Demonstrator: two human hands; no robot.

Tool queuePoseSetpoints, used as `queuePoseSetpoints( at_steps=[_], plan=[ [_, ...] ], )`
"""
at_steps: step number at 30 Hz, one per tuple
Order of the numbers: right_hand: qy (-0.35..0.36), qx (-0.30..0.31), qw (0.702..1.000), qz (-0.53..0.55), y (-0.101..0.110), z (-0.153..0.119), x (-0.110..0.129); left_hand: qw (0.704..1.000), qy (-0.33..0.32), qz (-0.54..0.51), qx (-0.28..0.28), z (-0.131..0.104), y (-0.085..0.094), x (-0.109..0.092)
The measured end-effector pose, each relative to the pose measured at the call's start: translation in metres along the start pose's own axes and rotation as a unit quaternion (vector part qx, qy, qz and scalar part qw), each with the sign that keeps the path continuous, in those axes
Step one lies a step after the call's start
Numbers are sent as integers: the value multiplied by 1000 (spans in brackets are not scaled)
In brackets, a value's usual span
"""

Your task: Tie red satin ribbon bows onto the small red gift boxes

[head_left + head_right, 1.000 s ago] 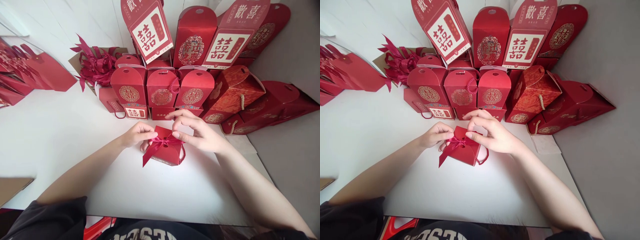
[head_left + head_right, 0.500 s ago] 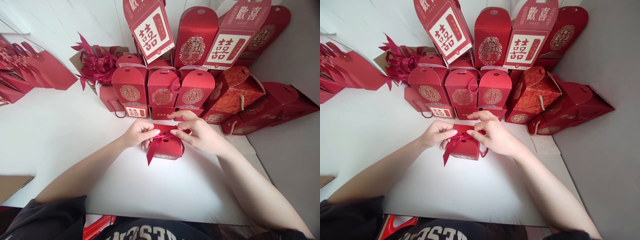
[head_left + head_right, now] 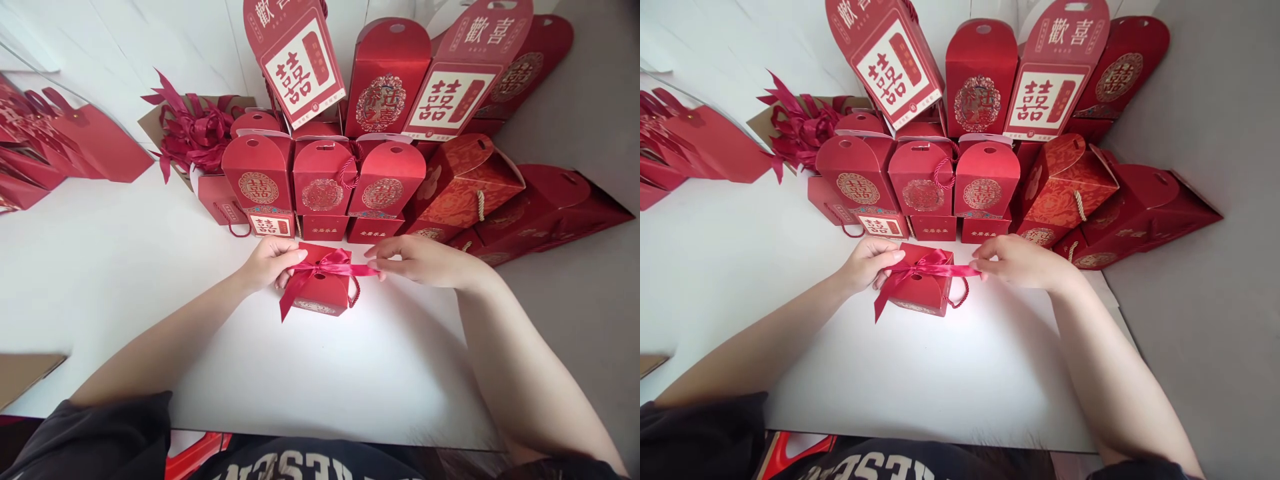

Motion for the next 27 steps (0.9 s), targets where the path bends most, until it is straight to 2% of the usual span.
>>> queuePoseSetpoints(
  at_steps=[3,5,7,10,13,20,27],
  plan=[
    [-23,-50,998,-16,3,-4,-3,999,3,0,32,0,4,-4],
    [4,-95,994,47,-1,0,3,998,3,2,62,-1,5,-6],
    [42,-115,982,141,-8,8,12,996,4,7,93,-2,5,-7],
    [85,-59,962,253,-20,20,23,992,13,7,125,-3,3,-8],
    [123,-16,952,280,-27,24,24,991,28,8,132,-3,1,-10],
    [149,26,942,300,-30,26,19,991,42,0,126,-4,-1,-10],
    [153,35,933,325,-35,31,13,993,41,-22,112,-4,-1,-1]
  ],
)
Point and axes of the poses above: each hand's wrist, its own z-axis towards the middle knuckle, its own y-axis out of the back of the hand, x = y × z, the point moved 1 cm from there along z, towards the middle knuckle, and after that the axes turned 6 degrees about -z, right-handed, at the moved point
